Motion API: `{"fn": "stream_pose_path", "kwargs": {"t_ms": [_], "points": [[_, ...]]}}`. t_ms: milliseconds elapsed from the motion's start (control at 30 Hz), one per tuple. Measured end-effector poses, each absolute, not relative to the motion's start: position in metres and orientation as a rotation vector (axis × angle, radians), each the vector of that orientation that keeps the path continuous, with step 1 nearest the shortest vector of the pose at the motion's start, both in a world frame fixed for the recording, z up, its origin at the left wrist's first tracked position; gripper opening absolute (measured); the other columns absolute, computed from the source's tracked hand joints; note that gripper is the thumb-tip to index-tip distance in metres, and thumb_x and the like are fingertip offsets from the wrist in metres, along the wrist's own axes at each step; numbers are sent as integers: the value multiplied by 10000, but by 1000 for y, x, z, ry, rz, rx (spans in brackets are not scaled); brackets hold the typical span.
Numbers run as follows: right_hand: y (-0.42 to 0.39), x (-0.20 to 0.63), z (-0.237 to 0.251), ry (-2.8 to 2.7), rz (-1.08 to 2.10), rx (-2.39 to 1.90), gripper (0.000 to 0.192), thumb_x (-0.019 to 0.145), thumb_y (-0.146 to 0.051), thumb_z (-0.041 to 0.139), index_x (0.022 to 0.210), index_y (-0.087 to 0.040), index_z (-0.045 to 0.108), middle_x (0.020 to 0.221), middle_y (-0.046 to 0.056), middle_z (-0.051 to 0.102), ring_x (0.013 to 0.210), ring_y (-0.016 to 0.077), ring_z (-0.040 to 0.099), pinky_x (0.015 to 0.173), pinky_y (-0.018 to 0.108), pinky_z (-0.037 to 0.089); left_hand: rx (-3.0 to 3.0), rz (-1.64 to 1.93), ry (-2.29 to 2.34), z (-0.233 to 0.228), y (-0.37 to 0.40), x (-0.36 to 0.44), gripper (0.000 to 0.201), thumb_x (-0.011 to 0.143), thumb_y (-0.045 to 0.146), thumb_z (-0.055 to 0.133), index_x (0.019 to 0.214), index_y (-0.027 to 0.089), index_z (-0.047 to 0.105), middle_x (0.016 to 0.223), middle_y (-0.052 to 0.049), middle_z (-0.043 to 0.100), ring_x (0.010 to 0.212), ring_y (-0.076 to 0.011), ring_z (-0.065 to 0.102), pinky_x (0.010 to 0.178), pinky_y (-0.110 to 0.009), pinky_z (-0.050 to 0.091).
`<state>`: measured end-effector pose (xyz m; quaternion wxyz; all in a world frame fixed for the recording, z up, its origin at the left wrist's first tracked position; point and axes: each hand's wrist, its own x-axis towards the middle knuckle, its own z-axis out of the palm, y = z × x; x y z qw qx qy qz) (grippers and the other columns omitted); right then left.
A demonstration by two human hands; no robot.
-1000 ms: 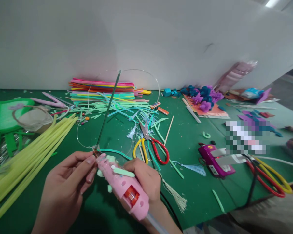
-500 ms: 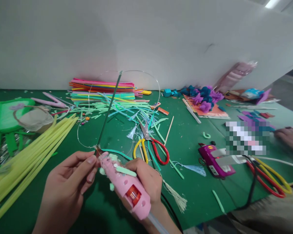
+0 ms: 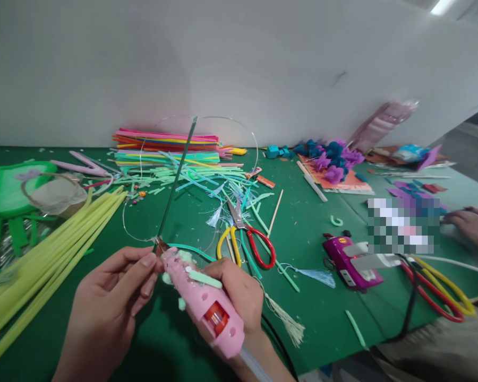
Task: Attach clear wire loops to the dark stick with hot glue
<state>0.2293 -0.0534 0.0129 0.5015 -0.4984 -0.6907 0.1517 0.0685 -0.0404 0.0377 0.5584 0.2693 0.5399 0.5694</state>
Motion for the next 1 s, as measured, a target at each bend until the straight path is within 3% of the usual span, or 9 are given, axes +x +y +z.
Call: {"fn": "stream_pose_path", "kwargs": {"t_ms": [167,333,467,633,833,1000], "points": [[-57,229,14,-1679,470,-1214,139,757,-134,680,803,-230,591,718,-41,668,605,116,632,580,212,496,652,1341,1268,36,-41,68,291,675,389,843,786,162,699,547,41,538,477,-48,452,397,-121,320],[-57,227,14,-1601,398,-1270,118,771,-129,655,803,-230,604,707,-28,663,568,128,609,578,235,508,636,1341,1281,36,-41,68,293,674,382,845,810,166,701,693,-11,666,504,-50,476,413,-131,351],[-58,228,13,-1639,453,-1244,158,752,-107,665,817,-235,601,729,-32,677,603,133,633,585,229,509,639,1346,1281,35,-41,68,278,680,369,842,803,164,702,613,14,612,500,-53,474,411,-127,346],[-58,228,12,-1601,427,-1247,109,774,-146,663,811,-228,602,718,-27,662,589,135,618,587,239,510,644,1367,1269,36,-41,69,279,672,377,845,800,171,706,690,-13,673,493,-46,476,408,-127,353],[-56,228,14,-1615,475,-1229,152,764,-103,657,825,-232,606,738,-37,671,616,126,626,604,226,500,653,1352,1303,36,-41,71,294,655,389,854,786,172,705,567,38,565,485,-46,480,415,-106,364],[-57,229,12,-1595,408,-1266,125,776,-120,657,809,-229,606,709,-35,653,574,123,597,586,234,491,669,1361,1310,37,-43,70,289,675,393,840,807,175,705,706,-15,679,510,-49,482,428,-121,376]]}}
